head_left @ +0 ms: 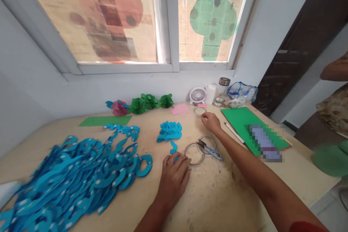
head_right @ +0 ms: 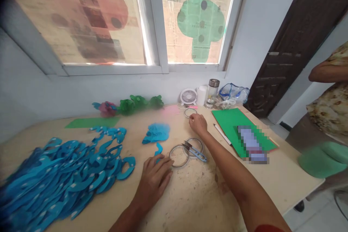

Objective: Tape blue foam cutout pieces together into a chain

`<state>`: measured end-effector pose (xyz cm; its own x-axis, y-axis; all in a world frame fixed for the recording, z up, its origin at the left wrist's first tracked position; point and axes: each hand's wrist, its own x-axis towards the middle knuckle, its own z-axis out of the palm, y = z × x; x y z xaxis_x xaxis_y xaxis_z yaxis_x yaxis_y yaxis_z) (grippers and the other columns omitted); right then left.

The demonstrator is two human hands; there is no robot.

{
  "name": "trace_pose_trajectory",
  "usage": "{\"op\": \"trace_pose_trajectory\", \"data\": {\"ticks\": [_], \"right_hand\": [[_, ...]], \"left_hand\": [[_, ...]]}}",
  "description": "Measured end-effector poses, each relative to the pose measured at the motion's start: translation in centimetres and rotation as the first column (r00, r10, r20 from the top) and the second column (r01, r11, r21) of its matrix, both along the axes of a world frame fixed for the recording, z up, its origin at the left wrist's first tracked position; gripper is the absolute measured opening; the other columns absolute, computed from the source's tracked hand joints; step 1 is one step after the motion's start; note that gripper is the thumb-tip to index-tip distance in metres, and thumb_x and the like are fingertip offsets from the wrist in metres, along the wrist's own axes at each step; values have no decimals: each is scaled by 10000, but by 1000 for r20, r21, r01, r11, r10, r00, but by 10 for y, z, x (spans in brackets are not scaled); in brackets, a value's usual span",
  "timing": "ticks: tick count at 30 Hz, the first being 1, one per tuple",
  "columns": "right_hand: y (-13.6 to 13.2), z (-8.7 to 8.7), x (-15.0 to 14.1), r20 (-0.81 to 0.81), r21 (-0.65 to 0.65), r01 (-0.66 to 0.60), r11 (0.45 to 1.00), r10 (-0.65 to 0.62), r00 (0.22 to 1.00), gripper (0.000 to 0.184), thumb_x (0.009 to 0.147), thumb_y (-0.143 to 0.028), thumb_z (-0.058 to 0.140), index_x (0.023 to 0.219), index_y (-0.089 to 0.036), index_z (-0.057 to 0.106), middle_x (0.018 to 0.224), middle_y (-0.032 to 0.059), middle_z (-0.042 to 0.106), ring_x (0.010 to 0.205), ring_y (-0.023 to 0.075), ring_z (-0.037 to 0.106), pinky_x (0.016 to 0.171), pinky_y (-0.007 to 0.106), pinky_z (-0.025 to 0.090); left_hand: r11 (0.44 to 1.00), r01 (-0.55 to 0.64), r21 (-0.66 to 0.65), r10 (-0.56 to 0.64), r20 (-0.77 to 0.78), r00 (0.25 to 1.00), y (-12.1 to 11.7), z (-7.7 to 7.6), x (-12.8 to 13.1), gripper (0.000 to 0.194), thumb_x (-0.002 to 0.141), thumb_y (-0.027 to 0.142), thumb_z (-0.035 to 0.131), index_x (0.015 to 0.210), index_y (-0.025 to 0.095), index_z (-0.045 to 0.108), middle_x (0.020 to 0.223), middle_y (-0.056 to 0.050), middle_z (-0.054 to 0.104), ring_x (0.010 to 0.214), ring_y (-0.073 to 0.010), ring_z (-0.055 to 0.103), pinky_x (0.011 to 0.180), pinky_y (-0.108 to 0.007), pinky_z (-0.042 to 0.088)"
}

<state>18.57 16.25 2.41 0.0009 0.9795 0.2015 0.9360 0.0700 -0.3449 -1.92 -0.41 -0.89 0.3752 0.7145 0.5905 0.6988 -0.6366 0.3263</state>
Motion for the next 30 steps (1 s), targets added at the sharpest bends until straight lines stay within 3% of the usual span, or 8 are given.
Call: {"op": "trace_pose_trajectory", "data": {"ticks": [7, 14, 18, 22, 26, 30], "right_hand": [[40, -17, -14, 180, -14, -2, 1000, 4, 984, 240, 833, -205, 464, 969, -159, 656, 1049, 138, 626, 1049, 256, 457, 859, 357, 313], [31, -18, -10, 244, -46, -25, 999, 35, 969, 273, 873, -214, 403, 1002, -159, 637, 1076, 136, 607, 1060, 254, 426, 862, 365, 294], [3, -10, -2, 219, -29, -39, 999, 45, 975, 280, 861, -261, 443, 1076, -182, 603, 1090, 109, 604, 1048, 241, 447, 858, 344, 312], [-51, -8, 13, 15, 18, -183, 983, 183, 983, 262, 844, -272, 473, 1052, -178, 603, 950, 72, 644, 896, 189, 526, 810, 300, 354], [-100, -11, 22, -15, 2, -247, 969, 247, 969, 235, 824, -298, 503, 993, -189, 625, 906, 60, 651, 894, 194, 518, 793, 300, 355], [-118, -16, 20, -21, -17, -285, 958, 285, 958, 249, 806, -270, 528, 1030, -203, 616, 927, 58, 653, 910, 198, 509, 794, 303, 349]], "left_hand": [[996, 77, -48, -75, 44, 996, 2, -2, 0, 277, 814, 124, 461, 1020, 217, 622, 989, -55, 668, 1017, -235, 506, 903, -439, 328], [983, 115, -140, -110, 44, 993, 3, -1, 0, 232, 831, 141, 463, 974, 207, 633, 929, -54, 668, 1007, -229, 510, 887, -426, 349], [980, 123, -154, -121, 24, 992, 4, -2, -1, 247, 837, 145, 447, 991, 206, 631, 950, -70, 662, 1002, -234, 499, 871, -423, 353], [981, 110, -163, -111, -2, 994, 4, -2, -1, 234, 836, 159, 452, 974, 207, 635, 968, -71, 658, 941, -233, 496, 813, -396, 372], [980, 105, -167, -107, -2, 994, 3, -3, 1, 231, 837, 167, 451, 968, 208, 638, 983, -73, 652, 912, -227, 506, 789, -380, 371], [983, 83, -163, -88, -24, 996, 2, -5, 5, 228, 839, 173, 453, 976, 212, 631, 1007, -75, 647, 893, -224, 528, 788, -375, 364]]}}
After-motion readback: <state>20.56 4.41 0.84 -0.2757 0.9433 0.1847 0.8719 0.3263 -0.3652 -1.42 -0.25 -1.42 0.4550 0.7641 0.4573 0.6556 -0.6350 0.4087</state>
